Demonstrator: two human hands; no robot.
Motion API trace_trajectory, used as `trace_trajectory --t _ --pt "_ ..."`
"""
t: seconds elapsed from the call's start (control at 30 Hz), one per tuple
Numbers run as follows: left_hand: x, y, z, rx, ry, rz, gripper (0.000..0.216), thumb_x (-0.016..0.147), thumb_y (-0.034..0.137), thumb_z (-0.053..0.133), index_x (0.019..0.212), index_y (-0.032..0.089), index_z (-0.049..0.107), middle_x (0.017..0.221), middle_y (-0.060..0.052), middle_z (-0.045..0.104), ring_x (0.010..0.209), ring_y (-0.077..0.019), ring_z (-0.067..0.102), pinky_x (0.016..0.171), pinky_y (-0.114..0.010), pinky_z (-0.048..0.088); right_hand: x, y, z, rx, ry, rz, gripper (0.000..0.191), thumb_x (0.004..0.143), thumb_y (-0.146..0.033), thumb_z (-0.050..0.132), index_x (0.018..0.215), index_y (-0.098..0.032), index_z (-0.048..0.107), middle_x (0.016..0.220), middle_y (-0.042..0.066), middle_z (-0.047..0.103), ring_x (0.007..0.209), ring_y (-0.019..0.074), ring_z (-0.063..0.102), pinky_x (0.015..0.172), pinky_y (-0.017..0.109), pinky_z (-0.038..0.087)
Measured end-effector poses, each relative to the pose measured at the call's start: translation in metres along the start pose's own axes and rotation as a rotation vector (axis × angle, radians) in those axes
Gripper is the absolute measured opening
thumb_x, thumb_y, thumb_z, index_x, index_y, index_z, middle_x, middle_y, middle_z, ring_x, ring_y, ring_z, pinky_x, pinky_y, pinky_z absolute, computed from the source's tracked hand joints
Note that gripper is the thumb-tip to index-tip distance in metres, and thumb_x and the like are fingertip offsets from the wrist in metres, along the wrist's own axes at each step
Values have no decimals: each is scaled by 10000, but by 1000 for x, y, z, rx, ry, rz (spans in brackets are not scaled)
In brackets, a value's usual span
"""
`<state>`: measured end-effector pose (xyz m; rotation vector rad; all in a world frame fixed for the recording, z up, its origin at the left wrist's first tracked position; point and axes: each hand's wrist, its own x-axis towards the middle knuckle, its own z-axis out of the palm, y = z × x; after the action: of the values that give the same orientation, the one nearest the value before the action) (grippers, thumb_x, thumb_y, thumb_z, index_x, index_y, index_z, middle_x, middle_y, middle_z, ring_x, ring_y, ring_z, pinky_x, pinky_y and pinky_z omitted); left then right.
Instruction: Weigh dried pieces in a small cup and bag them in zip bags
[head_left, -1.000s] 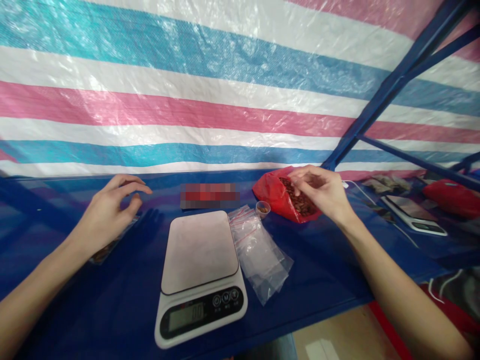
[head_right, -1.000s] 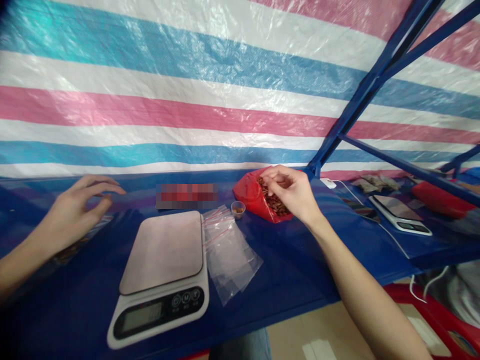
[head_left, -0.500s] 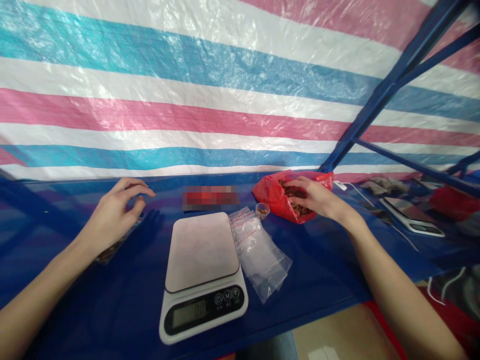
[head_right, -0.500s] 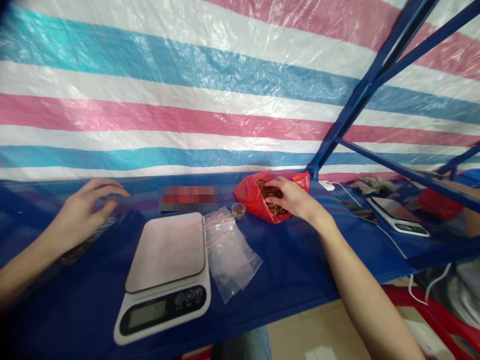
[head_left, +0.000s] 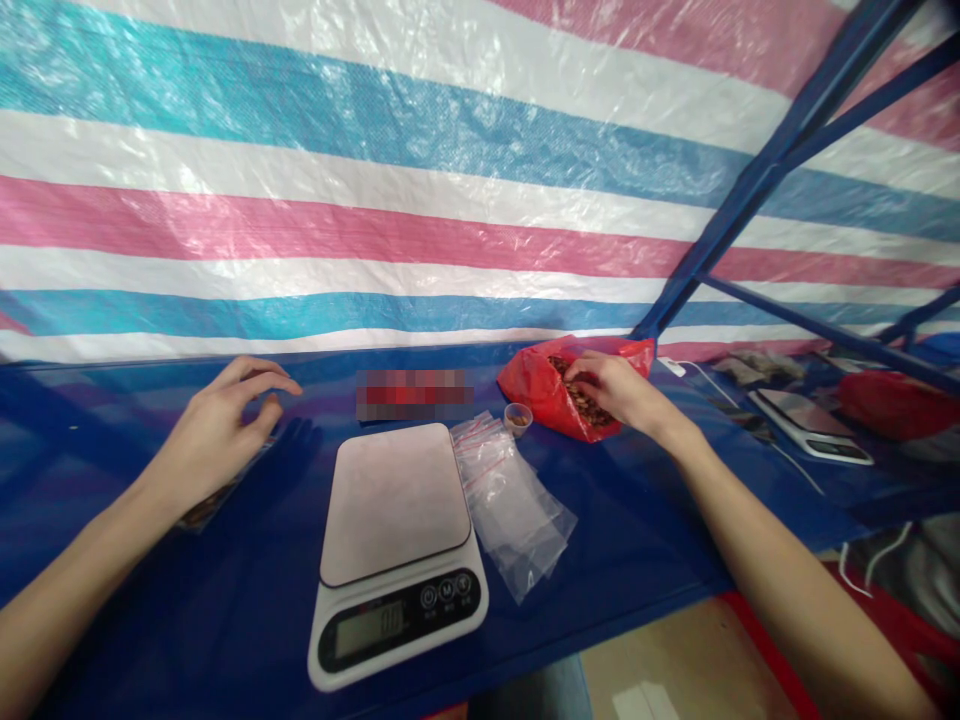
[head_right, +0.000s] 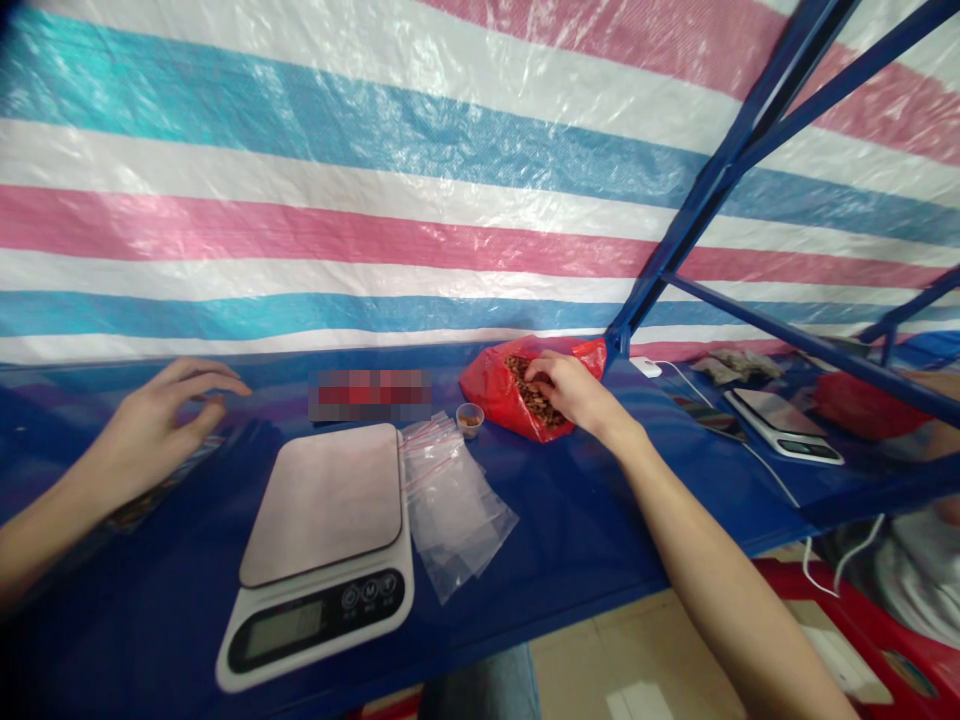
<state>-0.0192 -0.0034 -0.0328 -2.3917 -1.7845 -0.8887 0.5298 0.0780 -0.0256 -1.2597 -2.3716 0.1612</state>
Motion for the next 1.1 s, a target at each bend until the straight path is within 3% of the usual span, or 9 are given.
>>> trace_trajectory --t 0.2,0.37,0.47,0.63,0.73,0.9,1.1 --pt "0 -1 1 4 20 11 381 943 354 417 1038 208 755 1207 -93 640 1139 -288 665 1040 -440 505 1 -19 -9 20 238 4 143 901 -148 655 881 -216 780 956 92 765 899 275 728 867 415 576" --pt "0 0 1 -16 15 5 366 939 343 421 1040 209 747 1206 -94 636 1137 -296 659 1046 -463 504 -1 -56 -19 140 432 -21 92 958 -267 716 932 -231 796 963 80 769 905 256 721 862 410 587" --pt "0 3 -1 -36 11 -18 333 918 351 440 1021 246 739 1198 -89 638 1137 -312 660 1056 -495 507 -2 -85 -14 269 394 -120 70 973 -270 744 969 -237 805 990 72 774 934 241 725 881 400 592" --pt "1 11 -7 -97 -32 -49 229 866 402 515 988 411 708 1196 -54 634 1177 -340 645 1099 -545 500 -4 -110 7 349 167 -300 121 1031 -237 685 1039 -242 806 1044 71 750 973 210 719 872 360 596" --pt "0 13 -9 -101 -19 -69 238 837 392 526 971 379 722 1177 -61 646 1165 -346 650 1101 -561 502 -5 -109 17 347 75 -313 129 1041 -237 675 1034 -238 803 1048 71 736 970 201 716 874 346 594" --pt "0 13 -7 -79 -17 -54 267 849 404 505 986 401 734 1190 -55 656 1154 -328 659 1083 -510 513 -4 -106 21 342 85 -309 100 1026 -268 707 1009 -230 798 1037 70 735 958 201 716 871 348 589" --pt "2 6 -1 -7 2 -13 382 907 385 424 1004 220 755 1182 -101 654 1112 -304 676 1036 -475 519 -2 -103 21 343 135 -289 112 1013 -309 730 969 -241 806 984 67 748 924 218 720 841 371 592"
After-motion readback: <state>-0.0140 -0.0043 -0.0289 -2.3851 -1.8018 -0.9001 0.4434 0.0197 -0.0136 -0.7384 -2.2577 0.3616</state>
